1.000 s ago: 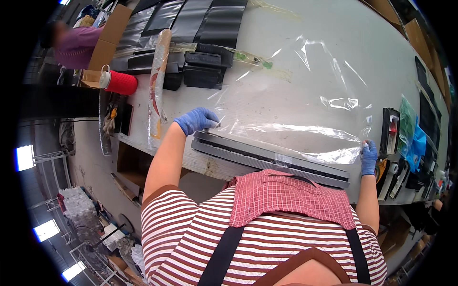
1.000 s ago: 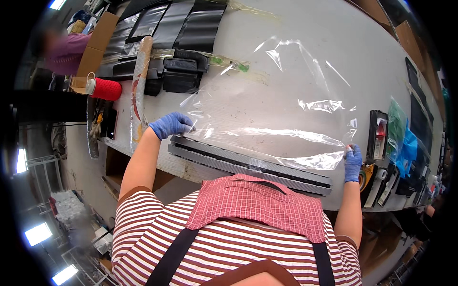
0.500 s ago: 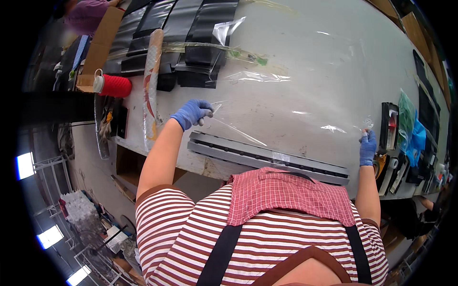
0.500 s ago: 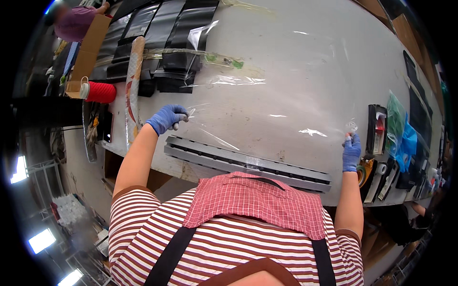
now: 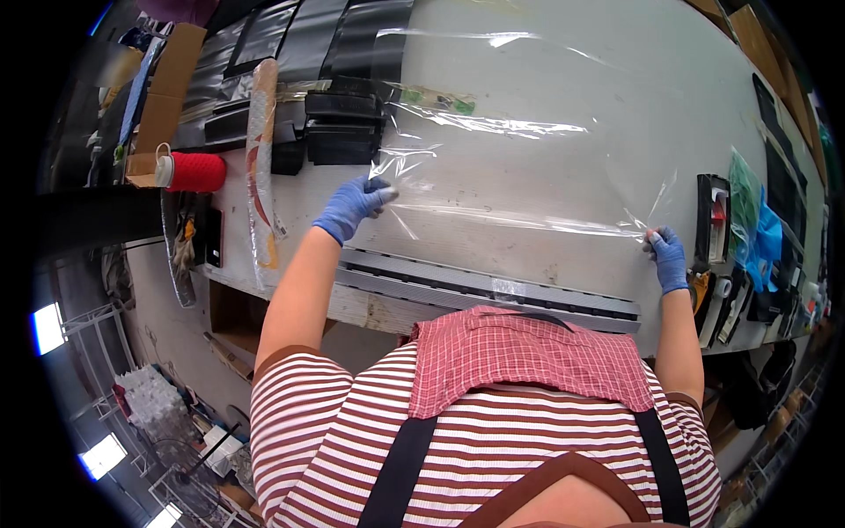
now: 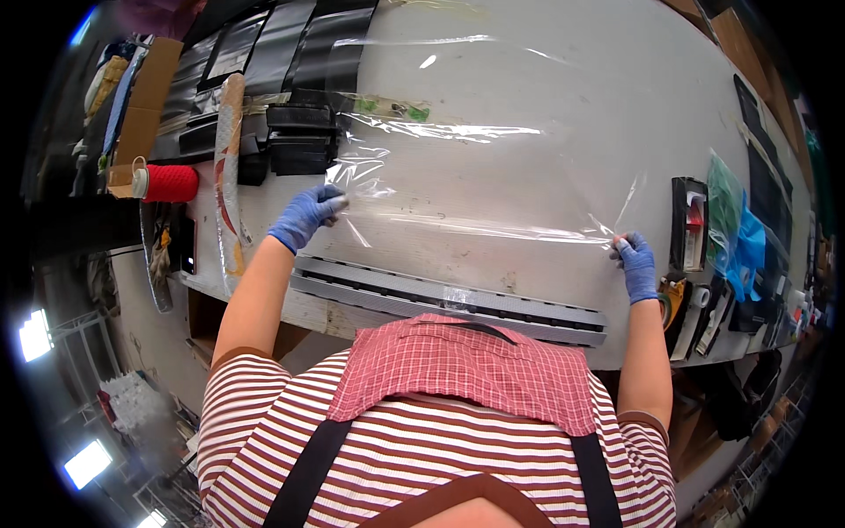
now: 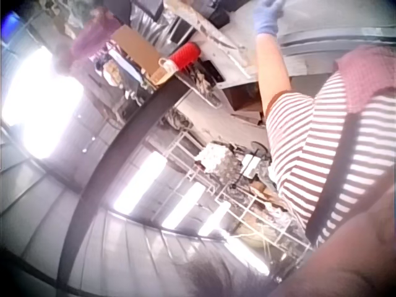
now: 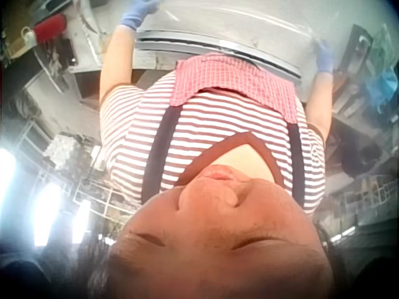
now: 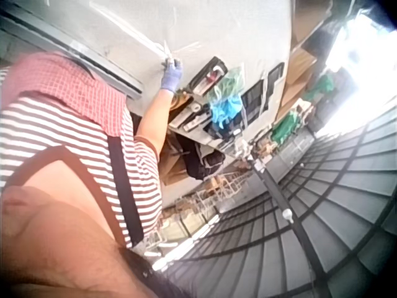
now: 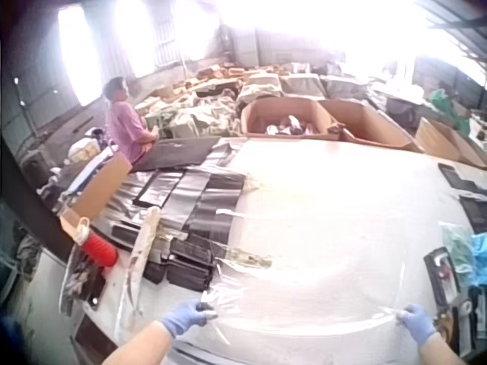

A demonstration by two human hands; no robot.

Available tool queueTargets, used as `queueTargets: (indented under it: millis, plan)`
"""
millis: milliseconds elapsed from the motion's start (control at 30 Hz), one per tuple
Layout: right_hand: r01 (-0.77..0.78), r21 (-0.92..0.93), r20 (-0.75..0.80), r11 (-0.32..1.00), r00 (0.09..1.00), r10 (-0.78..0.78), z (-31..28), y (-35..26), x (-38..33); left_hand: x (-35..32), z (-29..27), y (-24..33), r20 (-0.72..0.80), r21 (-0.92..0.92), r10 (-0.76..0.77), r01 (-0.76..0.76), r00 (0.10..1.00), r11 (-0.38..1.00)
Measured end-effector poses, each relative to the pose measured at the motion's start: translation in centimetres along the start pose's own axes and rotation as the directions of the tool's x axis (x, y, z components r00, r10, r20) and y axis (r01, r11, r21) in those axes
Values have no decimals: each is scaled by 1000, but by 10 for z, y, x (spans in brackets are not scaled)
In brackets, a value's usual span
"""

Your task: The person takes a plastic grid component from a box, places it on a table, rolls it into a cylinder, and wraps it in a sheet of clear plastic film before setting the package aside.

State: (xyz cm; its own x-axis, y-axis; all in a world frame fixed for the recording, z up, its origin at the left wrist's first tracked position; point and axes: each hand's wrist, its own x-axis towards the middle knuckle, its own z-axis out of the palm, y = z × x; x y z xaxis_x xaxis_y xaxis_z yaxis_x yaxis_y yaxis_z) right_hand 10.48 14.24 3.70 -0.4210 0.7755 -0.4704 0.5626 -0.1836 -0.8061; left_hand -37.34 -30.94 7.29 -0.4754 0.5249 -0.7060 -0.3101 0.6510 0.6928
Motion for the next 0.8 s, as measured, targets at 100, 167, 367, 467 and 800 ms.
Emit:
queueTargets:
  millis: [100,167,367,467,800]
  plan:
    - [79,-24,-32,997,996,-79,4,3,4,2,1,-11,22,308,120,-121,992,944]
    - [120,-20,-66,993,990,-121,6,8,8,2,-1,-19,58,129,145,-152,988,980]
    - [-36,25,-90,999,995,38,8,-20,-12,-7,-9,6,71,711,286,-249,956,657]
    - [24,66,243,998,969,-39,3,-35,-14,-3,-20,-14,39,748,270,-207,962,631]
    - [-74,-486,366,871,888,279,-21,-53,-21,-13,-35,-13,17,82,-152,150,988,985]
